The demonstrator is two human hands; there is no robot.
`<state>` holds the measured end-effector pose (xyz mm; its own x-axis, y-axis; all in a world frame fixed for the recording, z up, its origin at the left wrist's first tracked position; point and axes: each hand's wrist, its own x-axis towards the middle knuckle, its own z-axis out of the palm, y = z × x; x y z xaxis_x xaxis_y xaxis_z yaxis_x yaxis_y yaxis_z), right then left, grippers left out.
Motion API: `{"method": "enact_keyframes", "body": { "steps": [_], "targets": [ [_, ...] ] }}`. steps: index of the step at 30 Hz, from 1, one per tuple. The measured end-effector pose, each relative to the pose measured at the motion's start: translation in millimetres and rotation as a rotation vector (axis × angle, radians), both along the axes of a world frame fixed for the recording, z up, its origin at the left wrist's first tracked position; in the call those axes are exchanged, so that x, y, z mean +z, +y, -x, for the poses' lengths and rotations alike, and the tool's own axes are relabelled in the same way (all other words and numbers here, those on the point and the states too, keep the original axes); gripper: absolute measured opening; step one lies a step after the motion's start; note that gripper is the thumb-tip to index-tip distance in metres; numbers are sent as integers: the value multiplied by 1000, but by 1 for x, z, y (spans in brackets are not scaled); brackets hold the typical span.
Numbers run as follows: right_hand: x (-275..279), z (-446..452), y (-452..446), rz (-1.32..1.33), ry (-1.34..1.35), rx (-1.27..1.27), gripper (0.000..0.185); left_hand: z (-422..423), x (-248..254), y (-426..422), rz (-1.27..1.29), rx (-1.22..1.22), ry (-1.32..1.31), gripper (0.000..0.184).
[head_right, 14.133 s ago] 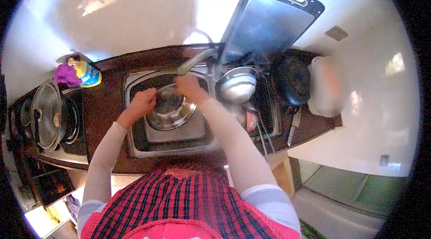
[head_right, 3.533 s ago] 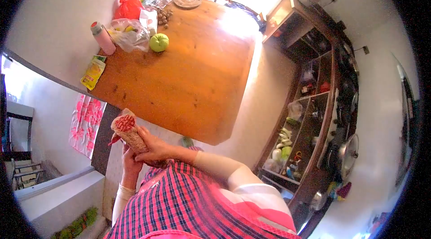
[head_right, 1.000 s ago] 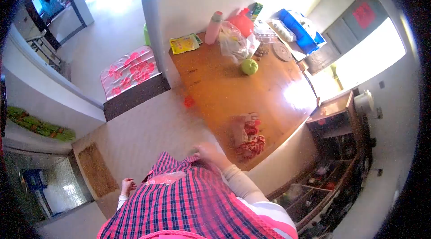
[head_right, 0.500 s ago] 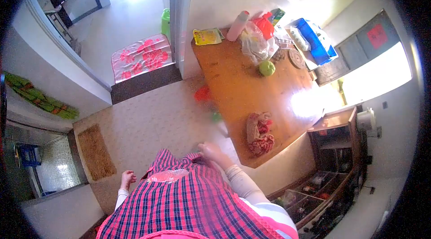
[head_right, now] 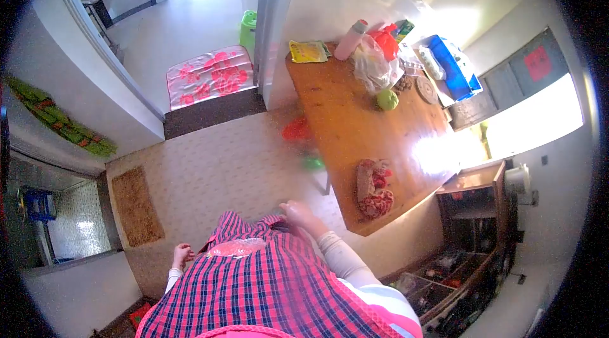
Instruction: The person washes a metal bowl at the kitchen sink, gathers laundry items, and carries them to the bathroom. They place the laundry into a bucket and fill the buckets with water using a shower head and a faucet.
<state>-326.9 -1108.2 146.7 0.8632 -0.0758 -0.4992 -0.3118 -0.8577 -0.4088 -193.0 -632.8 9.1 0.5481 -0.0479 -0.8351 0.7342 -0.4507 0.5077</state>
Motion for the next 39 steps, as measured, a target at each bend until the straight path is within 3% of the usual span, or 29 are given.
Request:
{"method": "enact_keyframes", "body": {
  "steps": [9, 10, 13, 16, 19, 23, 27, 30, 39],
  "targets": [
    [-6, 20, -7, -18, 0, -165, 38, 10, -9, 4, 16, 3, 0, 22],
    [11, 15, -9, 67, 139, -230, 41, 10, -11, 4, 37, -1, -7, 22],
    [-20, 49, -35, 187, 107, -363, 42, 18, -17, 11, 70, -17, -4, 22],
    [0, 64, -36, 201, 119, -335, 39, 25, -13, 13, 68, -53, -10, 22],
    [-28, 98, -17, 100, 45, -315, 40, 34, -14, 18, -18, -132, 71, 23],
    [-19, 96, 10, -73, 206, -277, 41, 42, -11, 19, -30, -118, 96, 21],
    [-59, 113, 9, -222, 93, -398, 37, 43, 3, -5, -29, -144, 45, 21],
    [-60, 110, -3, -200, 209, -470, 37, 40, 8, -20, -22, -139, 39, 22],
    [-88, 129, -26, -167, 159, -484, 38, 33, 26, -55, -7, -168, 19, 26]
  ]
}}
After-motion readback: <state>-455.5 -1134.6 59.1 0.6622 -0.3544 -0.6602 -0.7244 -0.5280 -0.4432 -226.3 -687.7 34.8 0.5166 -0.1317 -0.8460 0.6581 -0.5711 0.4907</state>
